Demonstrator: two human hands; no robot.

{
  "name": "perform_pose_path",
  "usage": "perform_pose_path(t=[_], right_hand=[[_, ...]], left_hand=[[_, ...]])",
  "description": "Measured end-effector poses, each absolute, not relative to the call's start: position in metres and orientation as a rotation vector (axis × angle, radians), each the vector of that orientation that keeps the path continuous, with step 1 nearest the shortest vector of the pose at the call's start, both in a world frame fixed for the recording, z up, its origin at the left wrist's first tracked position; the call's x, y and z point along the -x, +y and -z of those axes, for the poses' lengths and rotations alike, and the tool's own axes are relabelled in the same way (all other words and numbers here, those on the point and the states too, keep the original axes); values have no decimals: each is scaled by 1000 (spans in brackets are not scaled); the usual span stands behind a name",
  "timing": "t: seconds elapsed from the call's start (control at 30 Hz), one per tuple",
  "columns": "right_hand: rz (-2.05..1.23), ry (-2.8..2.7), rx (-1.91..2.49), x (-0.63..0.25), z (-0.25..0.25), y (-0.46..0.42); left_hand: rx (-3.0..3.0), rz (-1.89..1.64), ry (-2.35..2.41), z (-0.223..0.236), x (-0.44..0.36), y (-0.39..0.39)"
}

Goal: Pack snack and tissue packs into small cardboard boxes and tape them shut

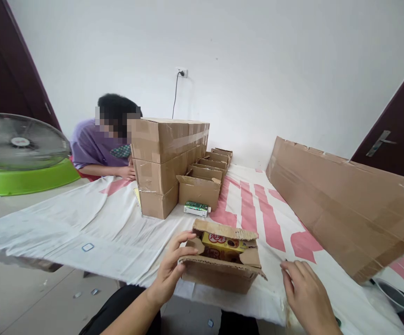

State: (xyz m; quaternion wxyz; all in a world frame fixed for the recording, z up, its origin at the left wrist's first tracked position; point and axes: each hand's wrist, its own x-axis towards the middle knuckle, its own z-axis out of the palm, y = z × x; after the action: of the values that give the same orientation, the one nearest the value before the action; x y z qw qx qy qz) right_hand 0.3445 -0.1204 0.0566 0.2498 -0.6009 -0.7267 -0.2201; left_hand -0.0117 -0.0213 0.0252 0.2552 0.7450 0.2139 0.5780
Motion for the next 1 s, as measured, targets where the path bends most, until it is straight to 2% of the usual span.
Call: perform_pose_path(t=[0.33, 0.5, 0.67, 1.0], right_hand=[[493, -1949, 1343, -300, -81, -109], [184, -2057, 1275, -265, -105, -101], [-122, -2396, 1304, -227, -116, -85], [336, -2372, 1550, -224, -111, -44]], left_hand=[[-1977, -1539, 490, -27, 17, -17], [-2086, -1474, 555, -29, 17, -15], [-2140, -1471, 626, -28, 15, -15], [-2142, -1444, 658, -25, 14, -14]])
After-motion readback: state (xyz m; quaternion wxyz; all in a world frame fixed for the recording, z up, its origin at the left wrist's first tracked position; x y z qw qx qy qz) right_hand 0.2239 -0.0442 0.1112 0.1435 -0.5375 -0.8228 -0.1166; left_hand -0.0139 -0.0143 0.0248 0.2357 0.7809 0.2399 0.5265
